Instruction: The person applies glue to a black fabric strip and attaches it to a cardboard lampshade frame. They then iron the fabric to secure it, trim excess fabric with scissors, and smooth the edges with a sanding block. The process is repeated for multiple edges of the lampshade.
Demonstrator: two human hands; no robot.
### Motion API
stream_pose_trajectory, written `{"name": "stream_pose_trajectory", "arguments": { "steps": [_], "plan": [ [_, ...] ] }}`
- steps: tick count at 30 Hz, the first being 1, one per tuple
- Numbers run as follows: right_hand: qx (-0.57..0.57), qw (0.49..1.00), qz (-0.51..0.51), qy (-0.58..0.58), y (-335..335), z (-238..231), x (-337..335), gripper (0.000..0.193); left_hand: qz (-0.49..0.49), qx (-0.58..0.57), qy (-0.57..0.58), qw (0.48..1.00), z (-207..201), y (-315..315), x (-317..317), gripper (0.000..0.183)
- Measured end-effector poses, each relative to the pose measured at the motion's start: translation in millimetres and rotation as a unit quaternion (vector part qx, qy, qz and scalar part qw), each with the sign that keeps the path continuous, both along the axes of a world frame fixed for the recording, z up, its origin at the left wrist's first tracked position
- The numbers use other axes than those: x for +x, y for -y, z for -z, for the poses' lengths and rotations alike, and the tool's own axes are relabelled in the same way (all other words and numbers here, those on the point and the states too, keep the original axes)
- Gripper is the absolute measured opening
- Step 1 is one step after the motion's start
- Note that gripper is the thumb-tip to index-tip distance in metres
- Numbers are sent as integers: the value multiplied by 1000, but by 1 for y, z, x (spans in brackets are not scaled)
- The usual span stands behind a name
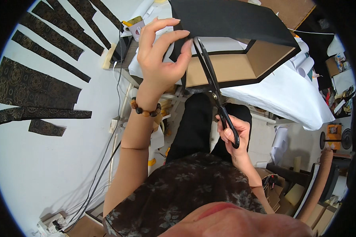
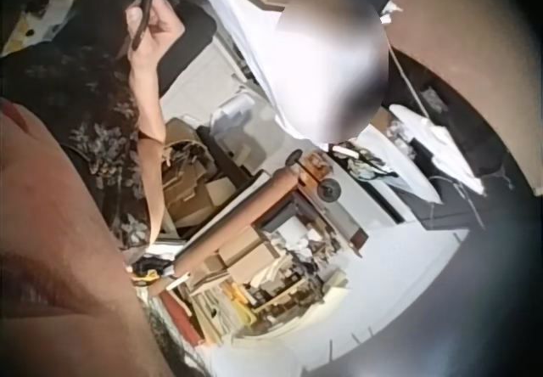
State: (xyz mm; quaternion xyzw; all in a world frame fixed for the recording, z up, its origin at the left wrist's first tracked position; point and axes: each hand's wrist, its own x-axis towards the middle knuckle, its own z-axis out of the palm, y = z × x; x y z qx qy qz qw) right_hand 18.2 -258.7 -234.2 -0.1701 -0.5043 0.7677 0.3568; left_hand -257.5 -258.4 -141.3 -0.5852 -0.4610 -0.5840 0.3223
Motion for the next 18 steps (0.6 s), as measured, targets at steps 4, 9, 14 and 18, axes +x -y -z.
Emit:
{"name": "stream_pose_trajectory", "arguments": {
  "steps": [4, 9, 14, 18],
  "plan": [
    [-4, 1000, -1, -4, 3, -3, 0, 46, -78, 56, -94, 991, 3, -5, -4, 19],
    [2, 1000, -7, -12, 8, -2, -4, 41, -96, 45, -112, 988, 7, -1, -5, 23],
    [14, 999, -13, -31, 11, 3, -8, 40, -110, 41, -120, 986, 10, -1, -5, 23],
    [11, 999, -12, -37, 16, 6, -10, 40, -114, 47, -127, 984, 13, -3, -5, 22]
  ]
}}
